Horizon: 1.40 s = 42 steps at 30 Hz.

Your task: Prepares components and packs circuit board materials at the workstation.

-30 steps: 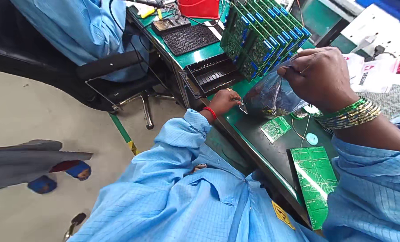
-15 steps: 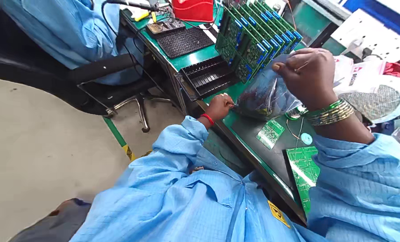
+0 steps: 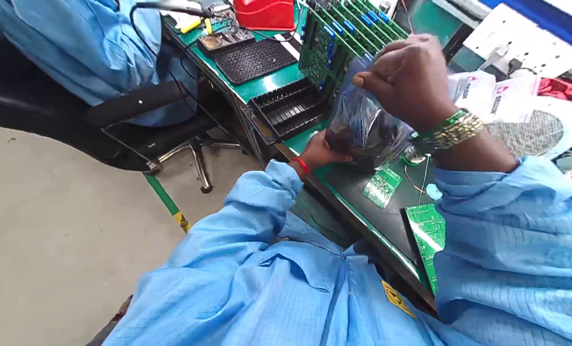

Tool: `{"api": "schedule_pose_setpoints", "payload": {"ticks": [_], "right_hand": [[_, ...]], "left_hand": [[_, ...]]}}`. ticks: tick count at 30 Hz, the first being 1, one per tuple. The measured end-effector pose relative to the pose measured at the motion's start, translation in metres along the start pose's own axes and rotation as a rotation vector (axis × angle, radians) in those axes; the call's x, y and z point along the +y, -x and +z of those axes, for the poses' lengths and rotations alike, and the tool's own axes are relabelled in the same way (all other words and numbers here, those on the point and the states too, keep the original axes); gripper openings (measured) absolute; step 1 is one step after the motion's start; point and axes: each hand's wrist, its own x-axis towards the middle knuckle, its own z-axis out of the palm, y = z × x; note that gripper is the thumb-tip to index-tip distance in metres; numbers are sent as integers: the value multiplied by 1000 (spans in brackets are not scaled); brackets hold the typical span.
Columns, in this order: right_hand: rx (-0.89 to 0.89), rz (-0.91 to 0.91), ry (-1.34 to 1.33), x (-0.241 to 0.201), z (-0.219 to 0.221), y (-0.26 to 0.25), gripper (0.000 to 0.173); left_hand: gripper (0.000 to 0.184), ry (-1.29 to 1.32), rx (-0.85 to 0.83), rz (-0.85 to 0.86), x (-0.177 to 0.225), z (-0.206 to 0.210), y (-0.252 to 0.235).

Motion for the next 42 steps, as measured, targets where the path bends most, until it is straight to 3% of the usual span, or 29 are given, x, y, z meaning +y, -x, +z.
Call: {"api": "schedule_pose_setpoints", "payload": {"ticks": [2, 3, 6, 7, 9, 11, 15, 18, 20, 25, 28, 30, 32, 36, 40, 42], "right_hand": [[3, 4, -4, 7, 6, 1, 47], [40, 4, 8, 5, 3, 4, 46], [143, 28, 18, 0, 0, 10, 44], [156, 44, 18, -2, 1, 11, 43], [189, 11, 27, -6, 3, 10, 39], [128, -38, -1, -7, 8, 14, 38], [-177, 34, 45, 13, -12, 30, 44], [-273, 142, 85, 37, -32, 45, 45], [-252, 199, 60, 55, -36, 53, 40], [-166, 253, -5, 79, -41, 68, 36], [-188, 301, -56, 89, -37, 70, 25], [-125, 312, -29, 90, -36, 70, 17], [-45, 320, 26, 80, -48, 73, 18], [118, 270, 42, 66, -60, 80, 25], [-16, 388, -5, 80, -21, 81, 28], [78, 382, -1, 83, -27, 77, 32]], "left_hand": [[60, -26, 45, -10, -12, 0, -12], [64, -1, 48, 10, -16, 0, -19], [99, 139, -8, 102, -9, 0, -13], [95, 193, 2, 145, -1, -1, -10], [69, 293, 82, 284, -1, -1, -28], [52, 350, 69, 283, -16, -2, -39], [71, 342, -57, 230, -31, -12, -36], [47, 328, -6, 295, -36, -15, -39], [33, 341, 6, 330, -32, -15, -42], [21, 394, 57, 418, 0, -14, -46], [15, 303, 190, 475, 17, -14, -54], [18, 244, 302, 393, 29, -17, -58], [19, 279, 365, 348, 38, -22, -62], [17, 281, 382, 472, 56, -32, -61], [23, 86, 308, 186, 39, -33, -74], [20, 84, 388, 260, 47, -39, -79]]}}
